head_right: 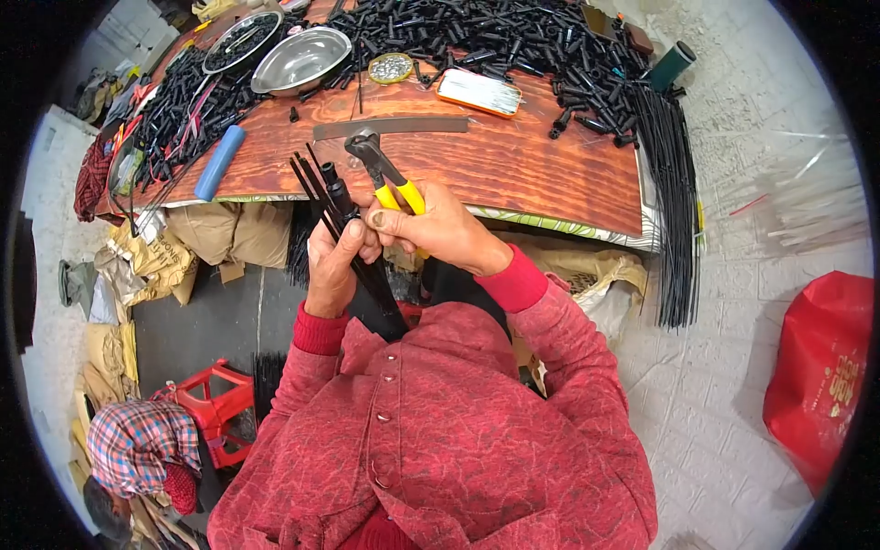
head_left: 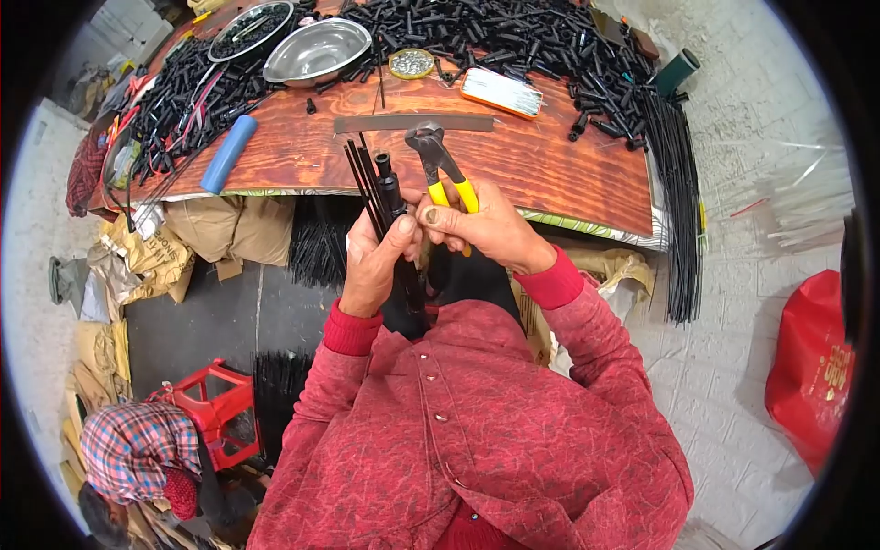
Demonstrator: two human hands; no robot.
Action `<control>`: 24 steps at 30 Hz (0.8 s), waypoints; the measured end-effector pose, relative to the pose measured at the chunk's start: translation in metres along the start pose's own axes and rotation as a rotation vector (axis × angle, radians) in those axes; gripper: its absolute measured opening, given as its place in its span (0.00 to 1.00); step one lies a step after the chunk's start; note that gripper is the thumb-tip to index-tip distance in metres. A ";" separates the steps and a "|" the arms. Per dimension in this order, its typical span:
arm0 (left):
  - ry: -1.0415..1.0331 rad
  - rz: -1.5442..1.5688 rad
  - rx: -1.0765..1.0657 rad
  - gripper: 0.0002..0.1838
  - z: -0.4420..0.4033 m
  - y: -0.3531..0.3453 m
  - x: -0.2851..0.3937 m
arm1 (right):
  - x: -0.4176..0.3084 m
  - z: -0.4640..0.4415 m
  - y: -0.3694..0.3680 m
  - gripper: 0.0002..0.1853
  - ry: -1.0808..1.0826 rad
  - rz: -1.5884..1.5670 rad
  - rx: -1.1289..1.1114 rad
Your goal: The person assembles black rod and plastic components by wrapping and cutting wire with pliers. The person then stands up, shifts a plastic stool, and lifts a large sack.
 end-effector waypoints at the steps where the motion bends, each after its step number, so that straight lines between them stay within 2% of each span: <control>1: 0.006 0.003 0.013 0.19 -0.001 0.000 0.000 | 0.000 -0.001 0.002 0.11 0.009 0.046 0.024; 5: 0.020 -0.001 0.035 0.19 -0.005 0.010 -0.006 | -0.005 -0.004 0.006 0.10 0.176 0.245 0.126; 9: 0.021 -0.003 0.073 0.19 -0.009 0.013 -0.002 | -0.032 0.005 0.002 0.09 0.781 0.749 0.190; 11: 0.053 -0.009 0.170 0.18 -0.009 0.015 -0.001 | -0.049 0.011 -0.006 0.10 0.895 0.870 0.131; 13: 0.074 -0.017 0.156 0.17 -0.012 0.015 0.000 | -0.052 0.014 -0.011 0.13 1.051 0.945 0.096; 16: 0.092 0.031 0.102 0.17 -0.015 0.016 -0.003 | -0.053 0.014 -0.013 0.12 1.069 1.017 -0.004; 19: 0.087 0.023 0.090 0.18 -0.015 0.017 -0.004 | -0.050 0.013 -0.013 0.13 1.079 1.026 -0.007; 22: 0.080 0.011 0.094 0.19 -0.016 0.017 -0.002 | -0.047 0.011 -0.009 0.14 1.014 0.943 0.044; 24: 0.060 -0.029 0.089 0.21 -0.014 0.021 -0.003 | -0.038 0.005 -0.002 0.13 0.895 0.818 0.071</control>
Point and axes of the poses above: each hand's wrist, its own z-axis away from the middle knuckle, its own y-axis out of the back of the hand, x = y × z, the point moved 7 cm from there along -z, towards the middle knuckle, and after that the axes turned 11 degrees about x, right-handed, at the moved point
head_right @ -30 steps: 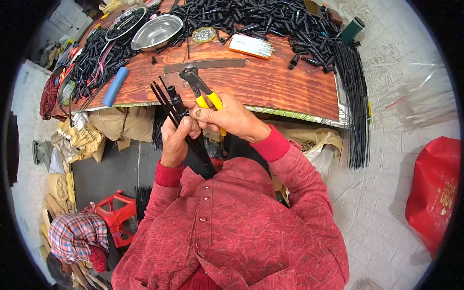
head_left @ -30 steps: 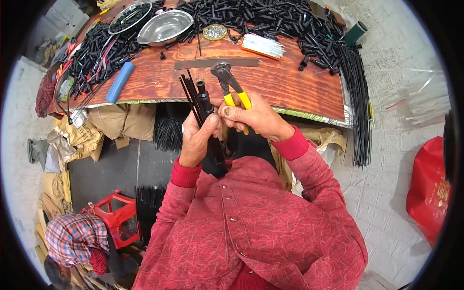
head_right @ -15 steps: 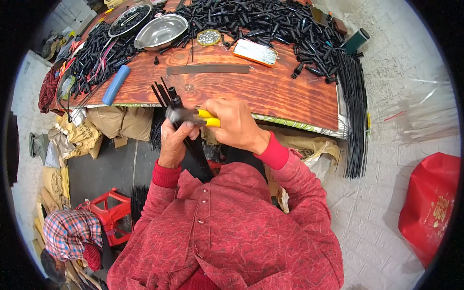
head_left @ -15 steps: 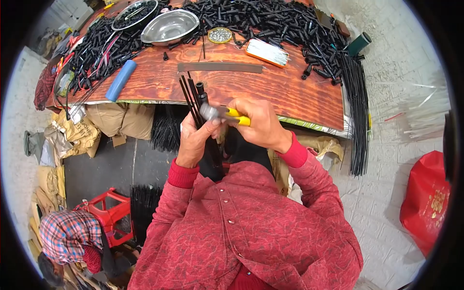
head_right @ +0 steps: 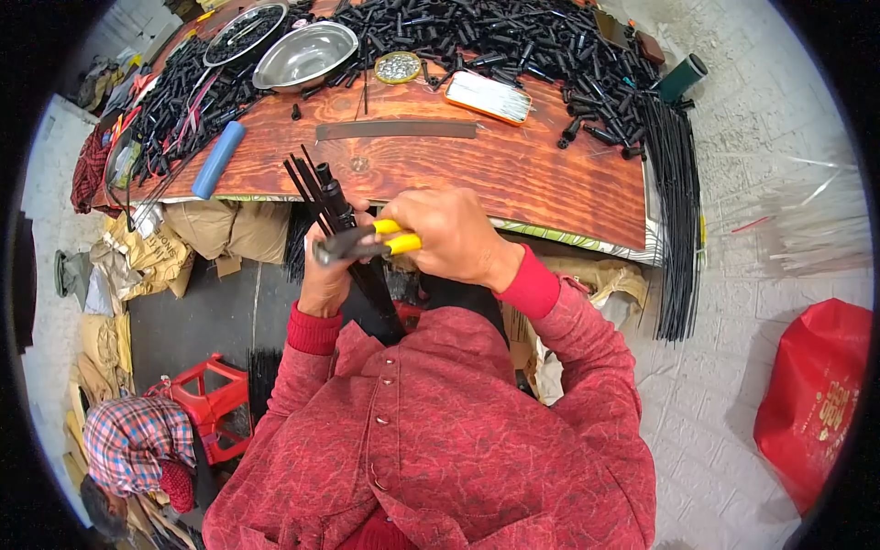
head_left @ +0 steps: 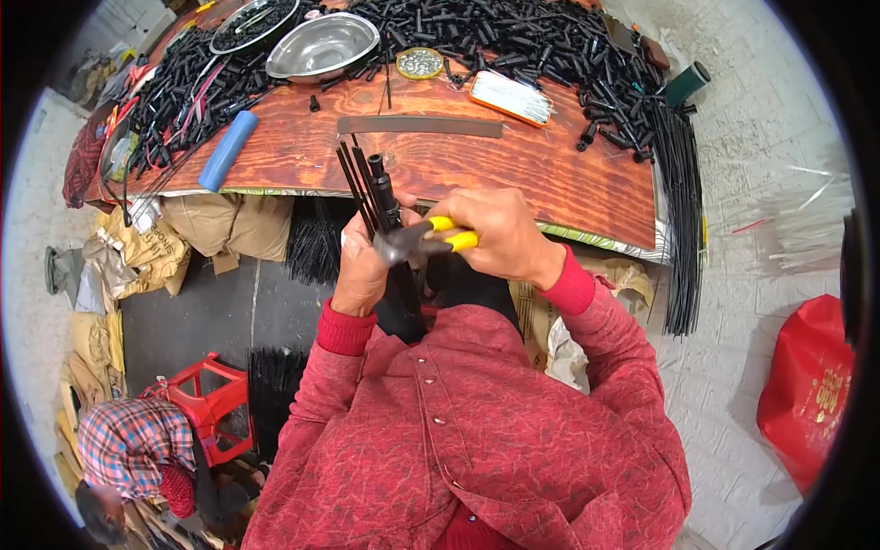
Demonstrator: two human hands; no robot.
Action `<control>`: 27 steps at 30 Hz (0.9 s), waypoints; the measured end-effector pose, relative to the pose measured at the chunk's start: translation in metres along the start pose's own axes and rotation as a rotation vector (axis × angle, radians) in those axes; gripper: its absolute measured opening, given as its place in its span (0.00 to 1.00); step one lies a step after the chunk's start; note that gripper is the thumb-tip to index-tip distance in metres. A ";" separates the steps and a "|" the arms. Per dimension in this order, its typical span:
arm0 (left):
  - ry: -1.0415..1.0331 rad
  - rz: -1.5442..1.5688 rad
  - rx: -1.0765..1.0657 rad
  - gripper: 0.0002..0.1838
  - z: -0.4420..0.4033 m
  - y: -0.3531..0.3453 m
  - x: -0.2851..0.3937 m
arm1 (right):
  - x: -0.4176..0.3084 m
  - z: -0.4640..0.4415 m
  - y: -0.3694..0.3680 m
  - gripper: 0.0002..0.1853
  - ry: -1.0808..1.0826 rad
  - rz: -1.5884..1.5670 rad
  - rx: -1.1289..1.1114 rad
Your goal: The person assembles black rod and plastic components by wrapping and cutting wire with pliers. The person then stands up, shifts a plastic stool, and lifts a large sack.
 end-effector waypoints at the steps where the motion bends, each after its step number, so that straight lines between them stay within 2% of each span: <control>1: 0.003 0.103 -0.074 0.22 -0.001 -0.002 -0.001 | 0.006 0.002 -0.001 0.12 -0.064 -0.053 0.012; 13: -0.042 -0.032 0.022 0.24 -0.006 0.006 -0.003 | 0.018 0.004 -0.012 0.09 -0.230 -0.119 0.043; 16: -0.018 -0.049 0.039 0.23 -0.005 0.009 -0.006 | 0.030 0.013 -0.022 0.08 -0.379 -0.246 0.112; 19: -0.048 -0.037 -0.007 0.23 -0.002 0.003 -0.001 | 0.042 0.023 -0.034 0.08 -0.631 -0.384 0.104; 22: -0.084 0.035 -0.125 0.24 0.001 -0.005 0.003 | 0.032 0.020 -0.036 0.11 -0.852 -0.580 0.106; 27: -0.084 0.057 -0.141 0.26 0.005 -0.005 0.005 | 0.020 0.010 -0.034 0.11 -0.851 -0.663 0.087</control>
Point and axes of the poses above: each hand's wrist, its own z-axis away from the middle knuckle, its own y-axis out of the back of the hand, x = y × z, the point moved 7 cm from there along -z, towards the middle knuckle, and after that the axes turned 11 degrees about x, right-handed, at the moved point
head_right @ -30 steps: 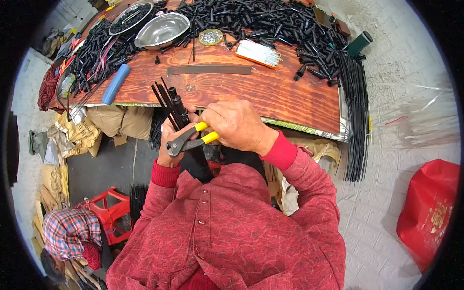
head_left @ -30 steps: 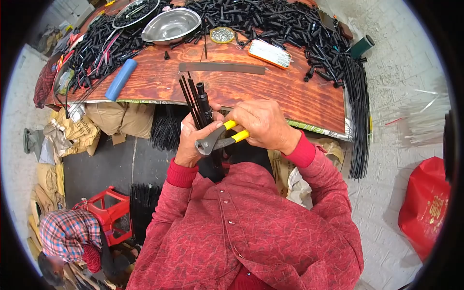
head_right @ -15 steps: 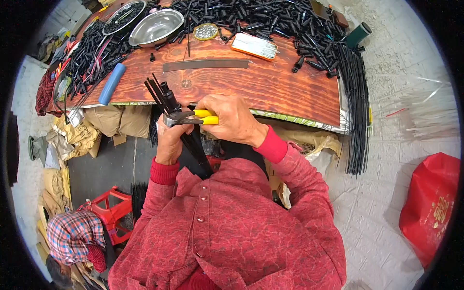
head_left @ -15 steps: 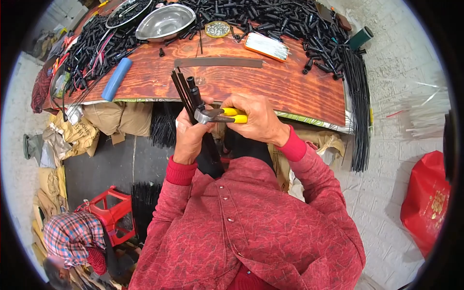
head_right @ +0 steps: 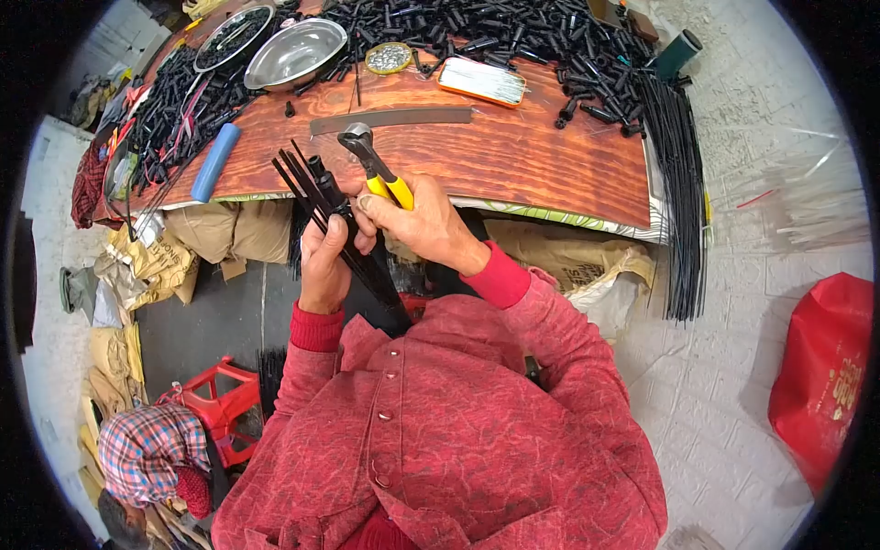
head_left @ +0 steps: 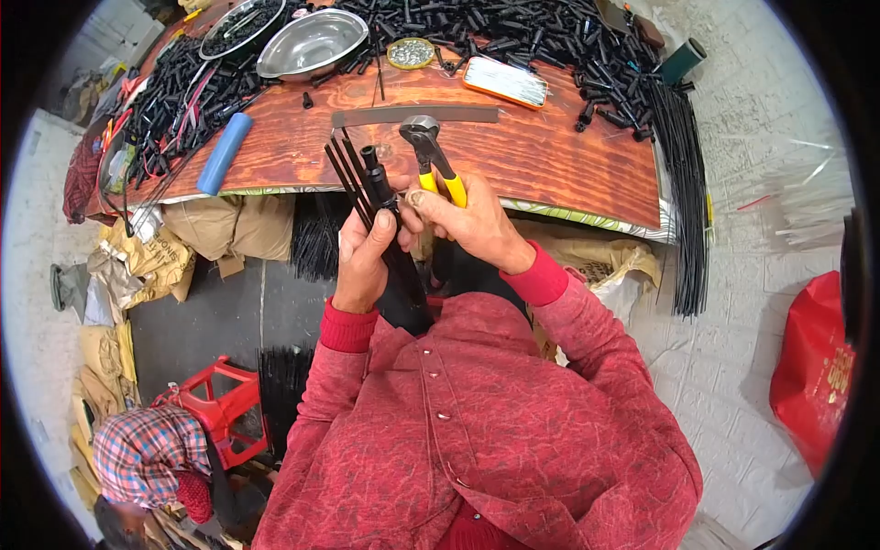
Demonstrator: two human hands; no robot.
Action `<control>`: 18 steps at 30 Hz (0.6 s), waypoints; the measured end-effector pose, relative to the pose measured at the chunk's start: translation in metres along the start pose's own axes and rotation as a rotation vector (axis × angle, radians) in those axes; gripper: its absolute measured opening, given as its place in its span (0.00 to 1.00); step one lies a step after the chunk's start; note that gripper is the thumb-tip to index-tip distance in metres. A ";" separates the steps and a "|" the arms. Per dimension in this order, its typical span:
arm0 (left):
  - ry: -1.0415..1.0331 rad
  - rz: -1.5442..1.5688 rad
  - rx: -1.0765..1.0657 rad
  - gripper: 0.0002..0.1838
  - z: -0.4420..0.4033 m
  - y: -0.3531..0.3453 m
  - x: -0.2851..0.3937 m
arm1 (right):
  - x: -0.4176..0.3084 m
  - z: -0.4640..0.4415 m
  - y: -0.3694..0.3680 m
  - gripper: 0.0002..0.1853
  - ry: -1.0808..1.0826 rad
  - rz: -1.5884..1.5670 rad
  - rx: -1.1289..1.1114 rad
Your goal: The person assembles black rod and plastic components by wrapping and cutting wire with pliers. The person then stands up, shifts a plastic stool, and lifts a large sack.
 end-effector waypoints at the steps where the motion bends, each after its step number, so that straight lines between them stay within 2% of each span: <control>1: 0.002 0.003 0.005 0.26 0.000 0.000 0.000 | 0.000 0.000 0.000 0.11 0.001 0.007 0.001; 18: 0.026 -0.011 0.012 0.27 0.001 -0.003 -0.003 | 0.003 -0.001 0.001 0.11 0.023 -0.018 -0.014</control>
Point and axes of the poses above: each hand's wrist, its own z-axis away from the middle knuckle, its own y-axis out of the back of the hand, x = y × z, the point moved 7 cm from there along -z, towards the middle knuckle, and after that the axes turned 11 degrees about x, right-handed, at the moved point
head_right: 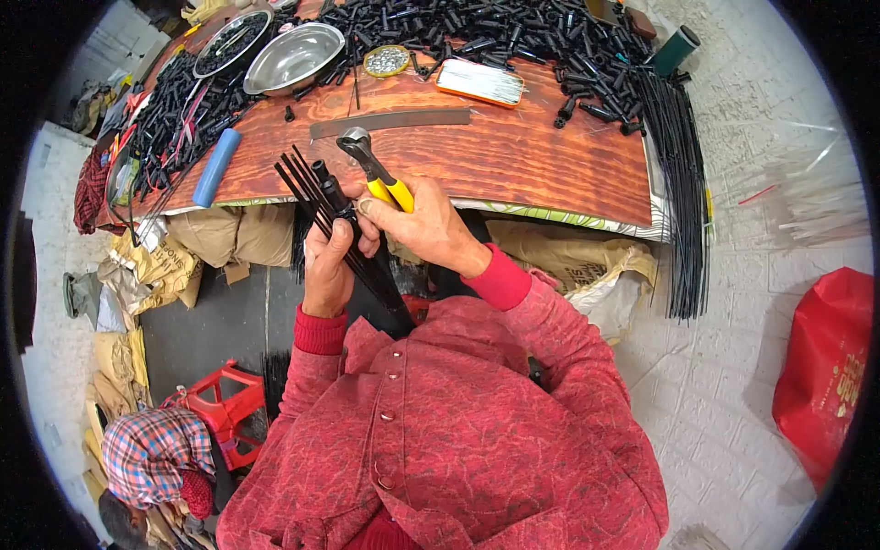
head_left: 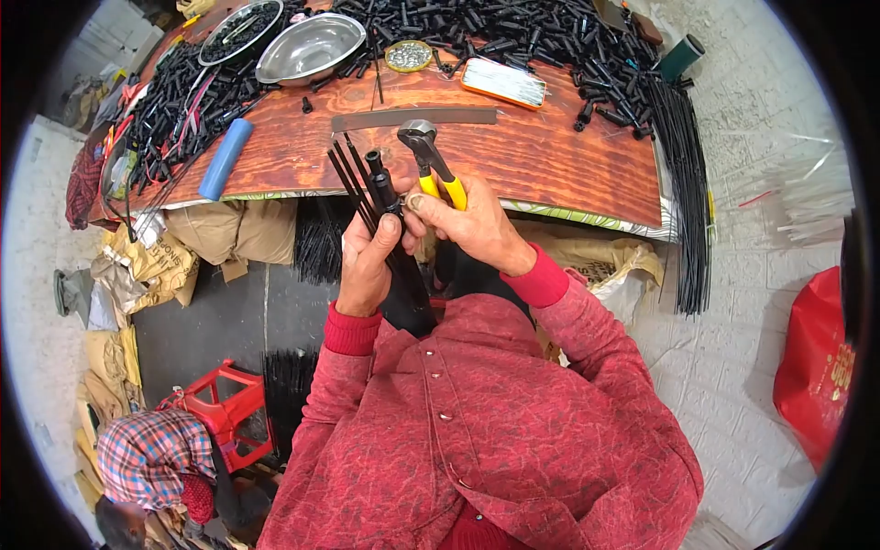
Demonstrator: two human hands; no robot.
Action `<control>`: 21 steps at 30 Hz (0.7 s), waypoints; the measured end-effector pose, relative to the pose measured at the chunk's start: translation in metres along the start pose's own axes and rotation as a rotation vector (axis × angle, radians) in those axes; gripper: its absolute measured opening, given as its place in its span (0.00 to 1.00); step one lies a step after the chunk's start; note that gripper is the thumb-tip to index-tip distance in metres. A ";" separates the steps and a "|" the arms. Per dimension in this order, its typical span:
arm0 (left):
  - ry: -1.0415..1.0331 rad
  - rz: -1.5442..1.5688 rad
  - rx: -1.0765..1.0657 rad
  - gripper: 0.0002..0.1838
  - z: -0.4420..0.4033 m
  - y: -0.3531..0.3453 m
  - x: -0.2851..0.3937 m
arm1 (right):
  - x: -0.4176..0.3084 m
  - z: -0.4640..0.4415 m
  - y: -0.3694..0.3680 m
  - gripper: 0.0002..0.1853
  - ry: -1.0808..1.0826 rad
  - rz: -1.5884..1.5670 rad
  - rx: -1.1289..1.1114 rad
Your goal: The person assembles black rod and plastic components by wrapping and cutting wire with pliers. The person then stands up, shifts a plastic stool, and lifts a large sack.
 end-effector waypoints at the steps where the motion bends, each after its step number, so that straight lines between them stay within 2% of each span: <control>1: 0.003 0.003 0.003 0.28 0.000 0.000 0.000 | 0.000 0.000 0.000 0.11 -0.003 -0.011 0.000; 14: -0.010 -0.027 0.015 0.27 -0.003 0.004 -0.003 | -0.003 -0.002 -0.002 0.08 0.007 -0.044 0.023; 20: -0.025 -0.033 0.047 0.27 -0.005 0.005 -0.004 | -0.011 0.001 -0.001 0.08 0.264 0.218 0.170; 21: -0.026 -0.036 0.047 0.27 -0.005 0.007 -0.005 | -0.008 0.000 -0.002 0.08 0.238 0.191 0.152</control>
Point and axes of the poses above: each hand's wrist, its own z-axis away from the middle knuckle, its own y-axis out of the back of the hand, x = y × z, the point moved 7 cm from there along -z, towards the middle knuckle, and after that the axes turned 11 degrees about x, right-handed, at the moved point
